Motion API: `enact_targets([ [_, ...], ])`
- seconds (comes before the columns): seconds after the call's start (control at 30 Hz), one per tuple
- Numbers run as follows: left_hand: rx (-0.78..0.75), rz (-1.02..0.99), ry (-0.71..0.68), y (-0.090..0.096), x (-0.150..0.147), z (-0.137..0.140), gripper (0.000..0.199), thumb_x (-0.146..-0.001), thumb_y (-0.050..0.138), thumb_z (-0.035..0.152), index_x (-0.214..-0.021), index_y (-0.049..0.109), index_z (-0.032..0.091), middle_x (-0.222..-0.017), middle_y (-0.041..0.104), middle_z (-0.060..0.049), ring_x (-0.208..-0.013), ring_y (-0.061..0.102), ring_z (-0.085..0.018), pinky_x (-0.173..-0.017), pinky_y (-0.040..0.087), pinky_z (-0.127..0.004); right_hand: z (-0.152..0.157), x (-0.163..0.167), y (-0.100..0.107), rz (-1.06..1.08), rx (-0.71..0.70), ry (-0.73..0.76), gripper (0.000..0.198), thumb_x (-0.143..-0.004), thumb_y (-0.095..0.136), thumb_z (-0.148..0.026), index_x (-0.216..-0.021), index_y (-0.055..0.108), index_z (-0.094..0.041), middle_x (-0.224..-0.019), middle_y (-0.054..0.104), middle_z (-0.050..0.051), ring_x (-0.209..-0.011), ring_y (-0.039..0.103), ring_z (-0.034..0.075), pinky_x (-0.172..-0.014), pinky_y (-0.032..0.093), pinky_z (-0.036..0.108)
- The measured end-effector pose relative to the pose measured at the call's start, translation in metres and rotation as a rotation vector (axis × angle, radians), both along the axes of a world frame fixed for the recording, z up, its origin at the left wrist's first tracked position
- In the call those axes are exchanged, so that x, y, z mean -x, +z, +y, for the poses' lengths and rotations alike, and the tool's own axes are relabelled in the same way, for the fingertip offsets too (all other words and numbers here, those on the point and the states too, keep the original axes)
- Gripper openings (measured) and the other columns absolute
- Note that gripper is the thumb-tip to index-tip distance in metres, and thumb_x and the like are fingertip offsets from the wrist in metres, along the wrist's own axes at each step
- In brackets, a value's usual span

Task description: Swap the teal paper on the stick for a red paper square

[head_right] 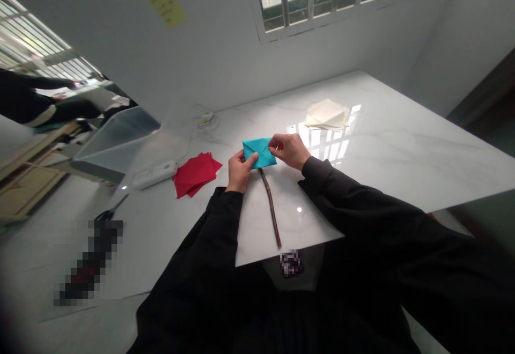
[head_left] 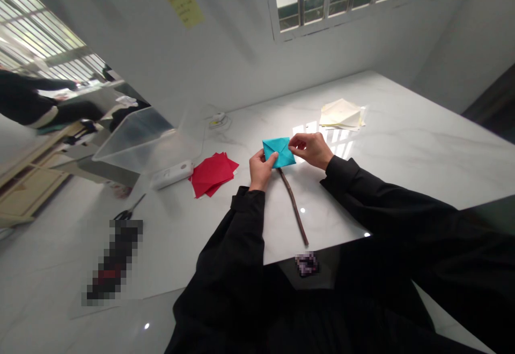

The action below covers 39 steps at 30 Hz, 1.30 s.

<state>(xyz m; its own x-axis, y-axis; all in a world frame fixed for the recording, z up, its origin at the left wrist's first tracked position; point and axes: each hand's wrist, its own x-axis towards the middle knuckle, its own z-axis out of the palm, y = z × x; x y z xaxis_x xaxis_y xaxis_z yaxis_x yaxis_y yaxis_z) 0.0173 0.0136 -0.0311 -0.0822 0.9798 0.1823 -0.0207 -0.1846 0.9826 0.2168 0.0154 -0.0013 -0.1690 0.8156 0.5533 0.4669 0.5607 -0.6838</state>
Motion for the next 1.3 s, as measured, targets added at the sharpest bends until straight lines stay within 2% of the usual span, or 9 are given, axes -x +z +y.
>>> enact_targets([
  [0.17,0.007,0.035,0.074,-0.001,0.004,0.001,0.033,-0.067,0.083,0.037,-0.089,0.074,0.014,-0.08,0.075,-0.004,-0.074,0.066,-0.019,-0.071,0.053,-0.028,0.018,-0.024,-0.004,0.038,0.027,-0.128,0.014,-0.084,0.066,-0.029,-0.084,0.075,-0.018,-0.079,0.076,0.004,-0.066,0.066,0.016,-0.07,0.055,0.03],
  [0.4,-0.019,0.034,0.161,-0.001,0.009,0.003,0.025,-0.068,0.08,0.034,-0.083,0.071,0.015,-0.074,0.071,-0.002,-0.071,0.063,-0.017,-0.068,0.049,-0.025,0.046,-0.078,-0.012,0.105,0.043,-0.376,0.021,-0.084,0.068,-0.033,-0.089,0.079,-0.016,-0.083,0.077,0.008,-0.075,0.07,0.02,-0.077,0.056,0.036],
  [0.47,-0.02,0.032,0.158,-0.002,0.01,0.005,0.025,-0.068,0.08,0.034,-0.083,0.072,0.015,-0.074,0.071,-0.002,-0.071,0.063,-0.017,-0.068,0.05,-0.025,0.044,-0.09,-0.007,0.035,0.112,-0.308,0.023,-0.083,0.07,-0.036,-0.089,0.08,-0.016,-0.083,0.078,0.008,-0.075,0.07,0.02,-0.073,0.054,0.035],
  [0.6,-0.023,0.049,0.148,-0.005,0.011,0.006,0.026,-0.069,0.08,0.034,-0.084,0.072,0.016,-0.074,0.071,-0.002,-0.07,0.062,-0.016,-0.069,0.05,-0.026,0.024,-0.098,0.006,-0.303,0.34,0.11,0.025,-0.076,0.079,-0.044,-0.087,0.081,-0.021,-0.077,0.076,0.004,-0.069,0.069,0.019,-0.065,0.052,0.032],
  [0.7,-0.032,0.059,0.145,-0.008,0.013,0.007,0.026,-0.07,0.079,0.036,-0.084,0.072,0.016,-0.075,0.071,-0.002,-0.069,0.062,-0.016,-0.069,0.05,-0.026,0.008,-0.092,0.006,-0.409,0.393,0.222,0.022,-0.072,0.083,-0.041,-0.086,0.081,-0.024,-0.073,0.076,0.002,-0.067,0.069,0.019,-0.063,0.052,0.031],
  [0.8,-0.036,0.055,0.144,-0.011,0.014,0.007,0.027,-0.07,0.08,0.037,-0.084,0.073,0.016,-0.074,0.071,-0.002,-0.068,0.062,-0.016,-0.068,0.05,-0.026,0.002,-0.085,-0.002,-0.471,0.336,0.215,0.008,-0.073,0.08,-0.027,-0.08,0.081,-0.025,-0.071,0.075,0.002,-0.067,0.07,0.02,-0.065,0.052,0.031],
  [0.97,-0.029,0.019,0.131,-0.012,0.013,0.007,0.03,-0.069,0.081,0.039,-0.086,0.073,0.015,-0.076,0.072,-0.003,-0.071,0.064,-0.017,-0.071,0.05,-0.028,0.023,-0.079,-0.015,-0.513,0.171,0.043,0.013,-0.074,0.073,-0.016,-0.081,0.082,-0.022,-0.074,0.076,0.004,-0.068,0.069,0.021,-0.068,0.051,0.032],
  [1.17,0.017,-0.078,0.124,-0.006,0.011,0.005,0.03,-0.074,0.077,0.043,-0.085,0.073,0.016,-0.077,0.073,-0.003,-0.074,0.065,-0.017,-0.071,0.051,-0.027,0.067,-0.071,-0.028,-0.413,0.051,-0.175,0.019,-0.077,0.064,-0.01,-0.085,0.08,-0.016,-0.075,0.075,0.008,-0.07,0.066,0.021,-0.073,0.051,0.034],
  [1.3,0.072,-0.183,0.111,-0.004,0.012,0.006,0.033,-0.071,0.078,0.043,-0.091,0.072,0.017,-0.08,0.074,-0.002,-0.077,0.067,-0.017,-0.073,0.052,-0.026,0.069,-0.051,-0.027,-0.254,-0.039,-0.257,0.018,-0.082,0.061,-0.013,-0.088,0.077,-0.018,-0.086,0.074,0.009,-0.071,0.065,0.022,-0.076,0.054,0.038],
])
